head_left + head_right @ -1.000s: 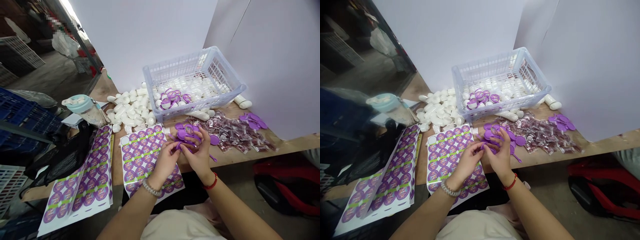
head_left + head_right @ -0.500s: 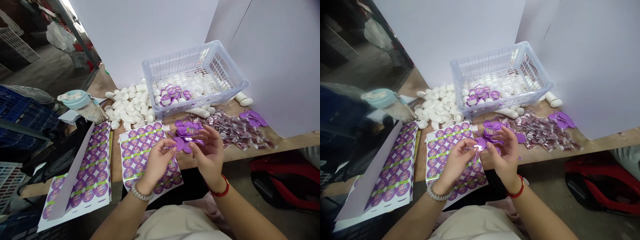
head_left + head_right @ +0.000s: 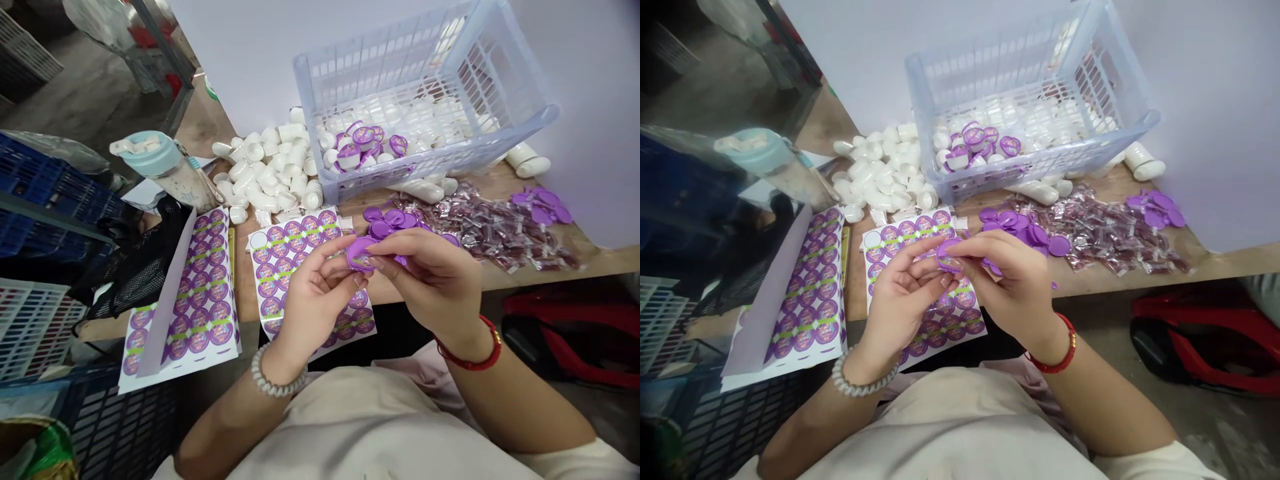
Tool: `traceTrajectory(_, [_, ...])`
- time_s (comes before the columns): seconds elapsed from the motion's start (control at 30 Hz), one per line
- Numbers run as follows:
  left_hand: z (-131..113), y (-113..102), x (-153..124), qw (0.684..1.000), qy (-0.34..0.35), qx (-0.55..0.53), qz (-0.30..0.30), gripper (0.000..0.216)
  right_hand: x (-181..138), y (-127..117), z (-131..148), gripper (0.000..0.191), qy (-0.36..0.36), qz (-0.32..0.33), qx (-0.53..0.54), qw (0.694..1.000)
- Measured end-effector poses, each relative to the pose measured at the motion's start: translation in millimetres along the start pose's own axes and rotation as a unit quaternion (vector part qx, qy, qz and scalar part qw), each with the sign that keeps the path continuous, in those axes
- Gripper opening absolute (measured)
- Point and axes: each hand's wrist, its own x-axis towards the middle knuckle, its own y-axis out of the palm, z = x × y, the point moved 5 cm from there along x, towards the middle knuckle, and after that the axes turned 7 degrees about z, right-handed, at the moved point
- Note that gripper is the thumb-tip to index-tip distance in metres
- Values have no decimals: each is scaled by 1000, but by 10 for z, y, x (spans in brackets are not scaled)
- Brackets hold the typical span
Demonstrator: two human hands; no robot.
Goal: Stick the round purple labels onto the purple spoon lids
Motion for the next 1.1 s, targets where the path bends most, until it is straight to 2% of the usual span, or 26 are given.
traceTrajectory(0.33, [-90,-97,-97,999,10,43,-16,41,56,64,39,15,24,60,-25,998])
traceTrajectory(0.57, [-96,-180,-123,998,3,60,-14,41,114,142,55,14,12,94,-71,993])
traceTrajectory(0.8, [-57,-253,-128,1000,9,16,-12,42,139,192,88,13,-18,122,-126,984])
traceTrajectory(0.97, [27,-400,-79,999,-13,4,-46,31,52,274,142,28,-70,179,-162,968])
traceTrajectory(1.03, [61,-438,-68,998,-29,2,-50,33,7,314,153,34,-83,161,-186,966])
traceTrajectory(1.1, [80,-445,-75,998,-39,1,-44,37,-30,341,145,36,-86,113,-214,966])
